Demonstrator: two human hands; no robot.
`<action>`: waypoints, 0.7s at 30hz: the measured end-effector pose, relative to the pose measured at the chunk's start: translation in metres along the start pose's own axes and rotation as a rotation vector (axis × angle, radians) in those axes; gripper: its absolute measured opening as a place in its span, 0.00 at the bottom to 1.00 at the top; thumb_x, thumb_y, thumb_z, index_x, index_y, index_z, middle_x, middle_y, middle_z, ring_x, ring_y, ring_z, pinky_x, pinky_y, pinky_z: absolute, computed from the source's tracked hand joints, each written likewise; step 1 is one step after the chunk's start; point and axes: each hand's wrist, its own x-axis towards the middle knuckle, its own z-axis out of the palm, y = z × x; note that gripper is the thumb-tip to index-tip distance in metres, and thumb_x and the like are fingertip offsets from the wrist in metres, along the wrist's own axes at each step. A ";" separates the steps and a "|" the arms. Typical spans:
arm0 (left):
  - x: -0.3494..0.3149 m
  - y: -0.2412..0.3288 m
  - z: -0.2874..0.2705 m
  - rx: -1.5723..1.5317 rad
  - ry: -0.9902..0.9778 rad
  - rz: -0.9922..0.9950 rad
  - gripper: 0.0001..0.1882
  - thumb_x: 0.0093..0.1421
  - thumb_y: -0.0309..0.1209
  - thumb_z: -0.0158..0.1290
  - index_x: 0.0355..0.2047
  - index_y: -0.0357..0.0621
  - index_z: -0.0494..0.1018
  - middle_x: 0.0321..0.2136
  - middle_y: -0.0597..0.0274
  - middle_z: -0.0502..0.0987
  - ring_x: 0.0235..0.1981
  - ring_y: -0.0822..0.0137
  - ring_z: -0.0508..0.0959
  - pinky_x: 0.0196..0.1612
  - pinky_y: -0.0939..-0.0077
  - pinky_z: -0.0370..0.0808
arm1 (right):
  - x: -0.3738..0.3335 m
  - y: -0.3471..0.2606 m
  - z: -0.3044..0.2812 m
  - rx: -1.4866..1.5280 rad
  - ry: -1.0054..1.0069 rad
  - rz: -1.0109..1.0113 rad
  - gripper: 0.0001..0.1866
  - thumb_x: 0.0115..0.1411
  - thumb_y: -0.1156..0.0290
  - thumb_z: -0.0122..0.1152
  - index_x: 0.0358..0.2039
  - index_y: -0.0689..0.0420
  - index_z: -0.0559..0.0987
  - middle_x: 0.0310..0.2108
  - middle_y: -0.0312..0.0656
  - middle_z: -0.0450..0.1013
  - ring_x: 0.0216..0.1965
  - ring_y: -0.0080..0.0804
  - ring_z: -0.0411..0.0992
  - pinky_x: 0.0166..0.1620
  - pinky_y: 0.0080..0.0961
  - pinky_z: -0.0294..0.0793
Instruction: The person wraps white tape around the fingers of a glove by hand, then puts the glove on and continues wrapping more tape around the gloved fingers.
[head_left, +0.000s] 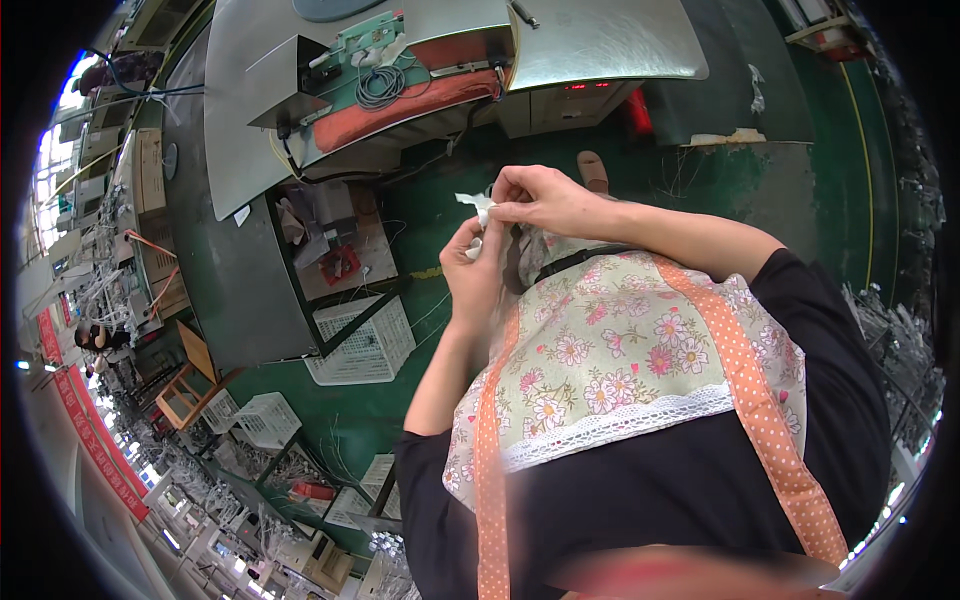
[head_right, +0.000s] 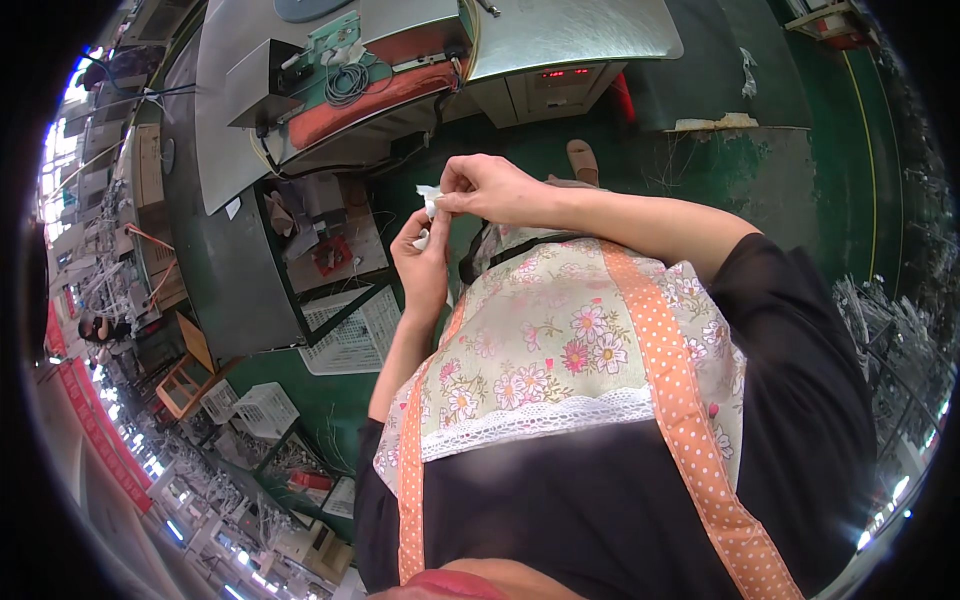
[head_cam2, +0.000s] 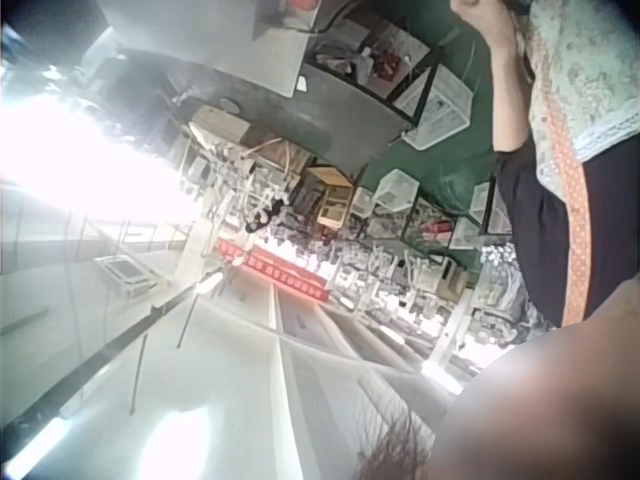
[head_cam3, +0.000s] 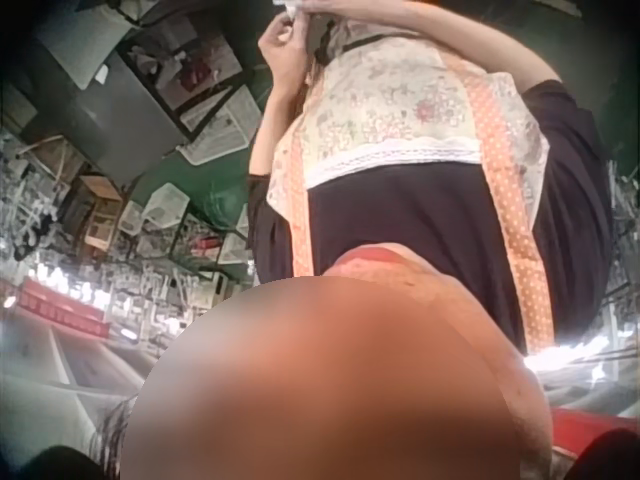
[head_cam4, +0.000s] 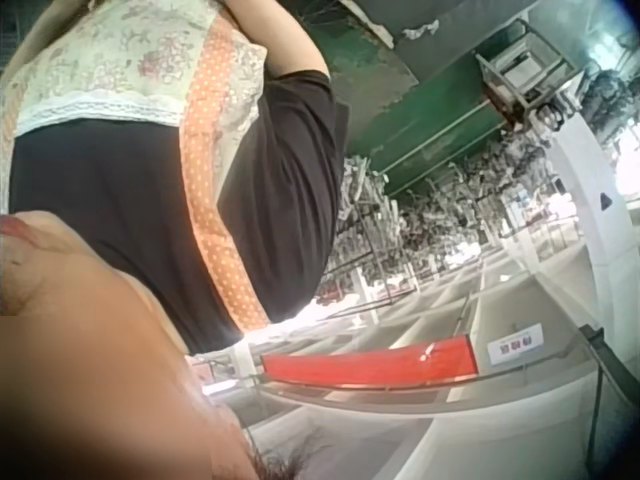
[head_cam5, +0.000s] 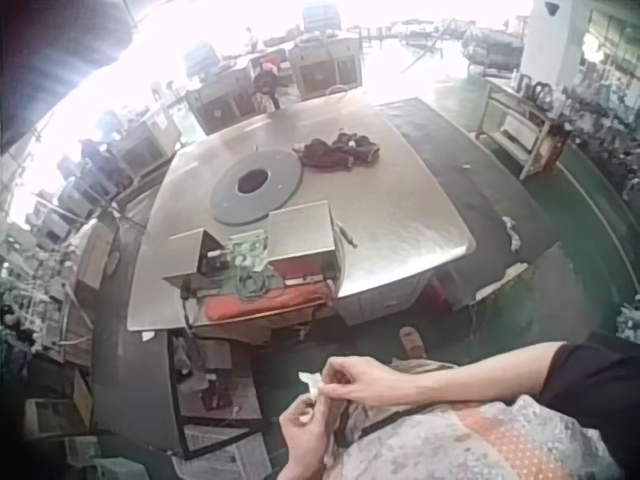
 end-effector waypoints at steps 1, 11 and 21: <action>0.003 0.002 -0.003 0.055 -0.023 0.043 0.07 0.64 0.31 0.55 0.36 0.40 0.78 0.19 0.81 0.69 0.19 0.89 0.60 0.21 0.90 0.52 | 0.000 0.000 0.002 -0.073 0.053 0.003 0.12 0.64 0.64 0.56 0.36 0.62 0.74 0.28 0.35 0.71 0.32 0.19 0.68 0.36 0.21 0.70; 0.004 -0.025 0.016 0.171 0.044 0.211 0.04 0.61 0.25 0.55 0.30 0.37 0.73 0.20 0.75 0.70 0.22 0.85 0.63 0.24 0.87 0.59 | -0.004 0.009 0.008 -0.087 0.204 -0.017 0.06 0.63 0.72 0.55 0.34 0.62 0.73 0.26 0.40 0.72 0.27 0.25 0.69 0.33 0.30 0.72; -0.008 -0.021 0.015 0.005 0.043 0.079 0.09 0.64 0.30 0.53 0.28 0.40 0.70 0.23 0.70 0.74 0.18 0.86 0.62 0.22 0.88 0.59 | 0.007 0.019 -0.013 -0.507 0.067 -0.250 0.09 0.61 0.68 0.56 0.33 0.61 0.72 0.29 0.47 0.73 0.32 0.45 0.73 0.35 0.37 0.71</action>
